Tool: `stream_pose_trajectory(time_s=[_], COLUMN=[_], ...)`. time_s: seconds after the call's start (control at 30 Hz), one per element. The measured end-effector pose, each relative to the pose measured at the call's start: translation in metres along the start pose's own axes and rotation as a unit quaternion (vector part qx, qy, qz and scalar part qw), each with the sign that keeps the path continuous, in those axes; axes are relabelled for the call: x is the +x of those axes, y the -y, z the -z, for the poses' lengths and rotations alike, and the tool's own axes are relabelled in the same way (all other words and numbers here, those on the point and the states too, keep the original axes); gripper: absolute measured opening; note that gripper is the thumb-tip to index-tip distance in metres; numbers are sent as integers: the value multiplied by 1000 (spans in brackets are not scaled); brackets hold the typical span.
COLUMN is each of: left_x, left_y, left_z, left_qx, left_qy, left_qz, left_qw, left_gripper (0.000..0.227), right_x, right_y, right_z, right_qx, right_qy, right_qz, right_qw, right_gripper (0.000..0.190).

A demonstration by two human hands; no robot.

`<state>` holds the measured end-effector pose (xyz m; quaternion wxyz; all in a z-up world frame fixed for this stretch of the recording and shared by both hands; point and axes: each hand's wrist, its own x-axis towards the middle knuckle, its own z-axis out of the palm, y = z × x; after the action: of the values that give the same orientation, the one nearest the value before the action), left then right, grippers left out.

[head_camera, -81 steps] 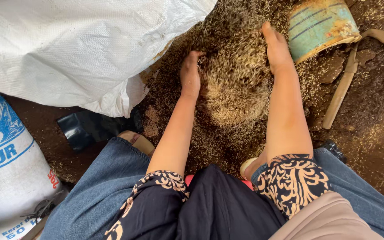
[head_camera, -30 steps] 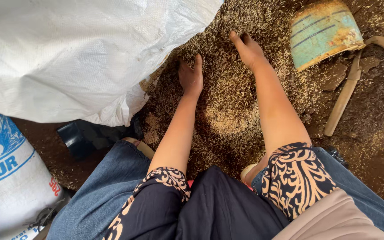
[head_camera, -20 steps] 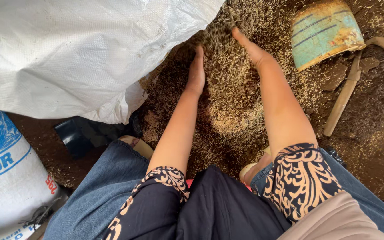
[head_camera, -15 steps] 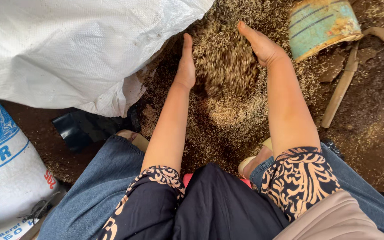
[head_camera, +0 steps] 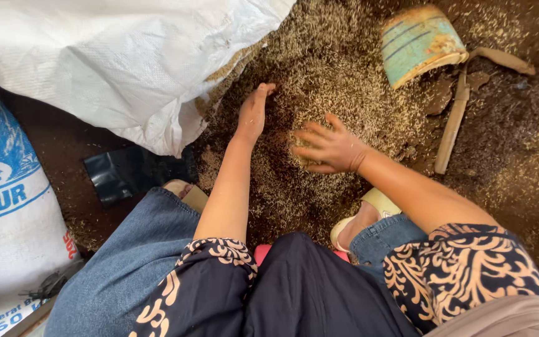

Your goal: The person scoops grain from a large white sack onto the floor, spreads and mixes it by hand, then transfers portions into a black plastic bag. The person handles the sack, grain, and bag throughout the clip.

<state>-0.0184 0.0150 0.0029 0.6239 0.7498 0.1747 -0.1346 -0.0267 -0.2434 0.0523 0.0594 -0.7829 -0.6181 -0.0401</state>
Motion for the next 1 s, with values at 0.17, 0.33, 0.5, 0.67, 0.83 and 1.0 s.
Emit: stream_pose_trajectory(time_s=[0.17, 0.33, 0.5, 0.67, 0.83, 1.0], left_x=[11, 39, 55, 79, 76, 73], left_y=[22, 71, 89, 36, -19, -42], left_z=[1, -8, -15, -39, -63, -64], left_qx=[-6, 98, 159, 228, 323, 299], left_qy=[-38, -135, -157, -114, -93, -19], left_qz=[25, 34, 95, 78, -60, -52], left_qw=[999, 985, 970, 964, 940, 953], left_gripper=[79, 85, 91, 80, 65, 34], right_x=[6, 52, 43, 6, 15, 32], right_y=[-12, -66, -128, -163, -163, -159], right_z=[-30, -36, -36, -93, -142, -80], right_qx=[-70, 42, 230, 419, 344, 380], right_qy=[39, 41, 30, -52, -39, 2], right_qz=[25, -157, -435, -612, -537, -474], right_qw=[996, 986, 870, 669, 769, 795], right_gripper=[62, 41, 46, 57, 41, 36])
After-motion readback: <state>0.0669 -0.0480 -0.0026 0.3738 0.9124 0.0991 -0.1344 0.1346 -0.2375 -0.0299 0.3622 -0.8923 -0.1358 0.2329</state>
